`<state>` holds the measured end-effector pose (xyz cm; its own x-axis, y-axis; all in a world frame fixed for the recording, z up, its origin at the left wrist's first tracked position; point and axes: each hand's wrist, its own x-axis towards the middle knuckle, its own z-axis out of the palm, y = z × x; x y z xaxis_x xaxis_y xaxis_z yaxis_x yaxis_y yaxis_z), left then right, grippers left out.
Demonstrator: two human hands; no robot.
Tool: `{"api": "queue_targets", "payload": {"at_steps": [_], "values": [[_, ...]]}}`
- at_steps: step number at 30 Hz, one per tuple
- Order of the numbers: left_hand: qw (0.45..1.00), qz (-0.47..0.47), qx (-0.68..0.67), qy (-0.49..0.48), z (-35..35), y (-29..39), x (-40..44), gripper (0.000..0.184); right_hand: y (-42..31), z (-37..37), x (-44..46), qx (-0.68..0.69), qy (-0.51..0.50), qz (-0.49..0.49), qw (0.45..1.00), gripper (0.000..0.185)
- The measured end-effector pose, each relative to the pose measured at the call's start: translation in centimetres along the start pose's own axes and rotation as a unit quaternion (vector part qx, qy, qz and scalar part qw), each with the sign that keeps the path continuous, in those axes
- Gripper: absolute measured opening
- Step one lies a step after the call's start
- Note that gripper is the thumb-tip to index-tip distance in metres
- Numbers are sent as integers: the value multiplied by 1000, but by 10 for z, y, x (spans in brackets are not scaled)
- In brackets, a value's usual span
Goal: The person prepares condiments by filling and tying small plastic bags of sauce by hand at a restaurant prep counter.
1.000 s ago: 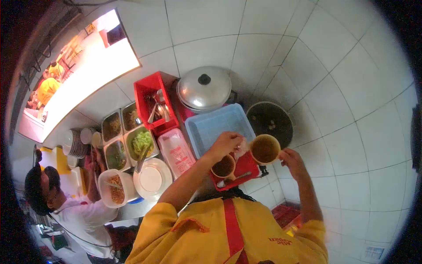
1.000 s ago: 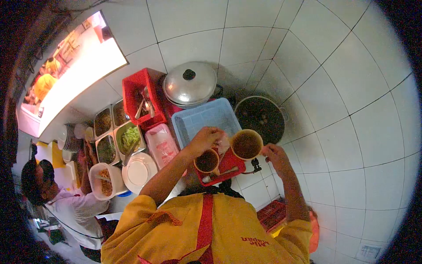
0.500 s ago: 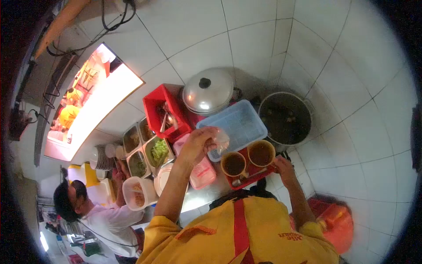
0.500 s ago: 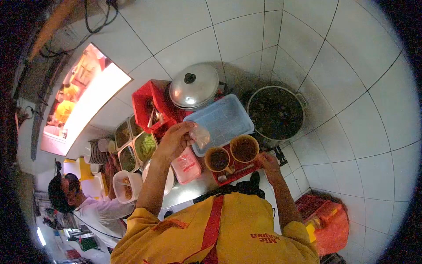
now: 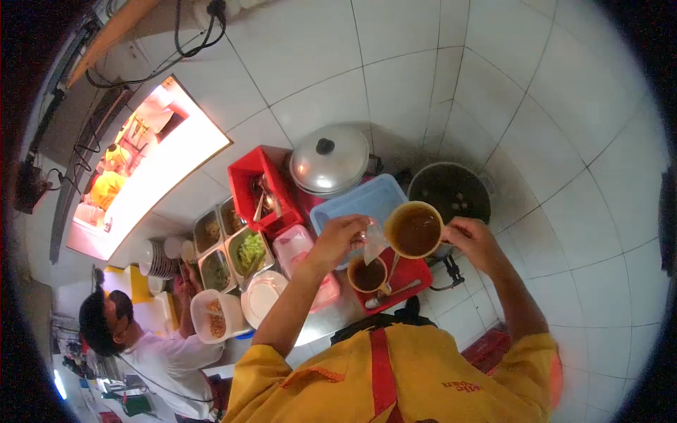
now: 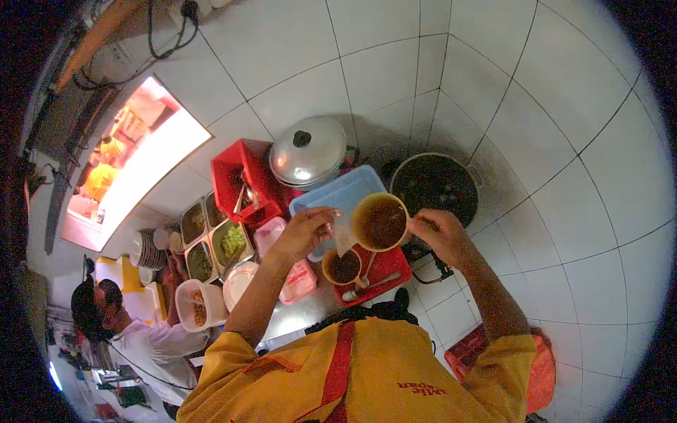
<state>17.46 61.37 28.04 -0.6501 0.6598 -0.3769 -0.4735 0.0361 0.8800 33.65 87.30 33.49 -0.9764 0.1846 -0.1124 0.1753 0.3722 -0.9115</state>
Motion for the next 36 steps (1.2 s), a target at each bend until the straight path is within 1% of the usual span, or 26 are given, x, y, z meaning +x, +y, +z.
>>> {"api": "queue_targets", "payload": {"at_steps": [4,7,10,12,13,16,18,22,25,27,29,31,34,35,36], "values": [[1000,3,-12,-22,15,-3,10,24,-15,-7,5,-42,-8,-13,999,28],[999,13,3,-46,19,-8,20,25,-23,-11,7,-91,-8,3,996,33],[998,20,27,-52,24,-8,22,26,-27,-13,7,-137,4,-12,990,35],[997,15,30,-64,22,-17,31,25,-22,-13,8,-165,36,-61,984,36],[997,12,35,-74,21,-21,35,25,-25,-13,8,-167,37,-59,984,36],[998,10,18,-57,27,-24,36,26,-34,-13,8,-184,27,-64,980,36],[998,15,13,-58,31,-26,38,25,-34,-13,10,-227,28,-64,971,32],[998,36,22,-55,35,-31,41,24,-31,-11,13,-223,18,-63,973,32],[997,32,4,-68,33,-39,49,25,-32,-10,16,-239,29,-54,969,33],[997,32,3,-71,32,-41,51,27,-28,-12,20,-245,19,-71,967,37],[997,33,2,-75,32,-40,50,28,-33,-11,19,-251,16,-65,966,37],[994,47,30,-92,32,-36,49,29,-37,-12,19,-258,14,-60,964,38],[993,74,45,-81,37,-33,45,31,-40,-12,19,-268,10,-57,962,37],[993,75,45,-80,38,-32,45,31,-38,-11,19,-259,19,-66,963,37],[995,56,33,-79,38,-31,44,32,-37,-11,19,-250,29,-75,965,38]]}}
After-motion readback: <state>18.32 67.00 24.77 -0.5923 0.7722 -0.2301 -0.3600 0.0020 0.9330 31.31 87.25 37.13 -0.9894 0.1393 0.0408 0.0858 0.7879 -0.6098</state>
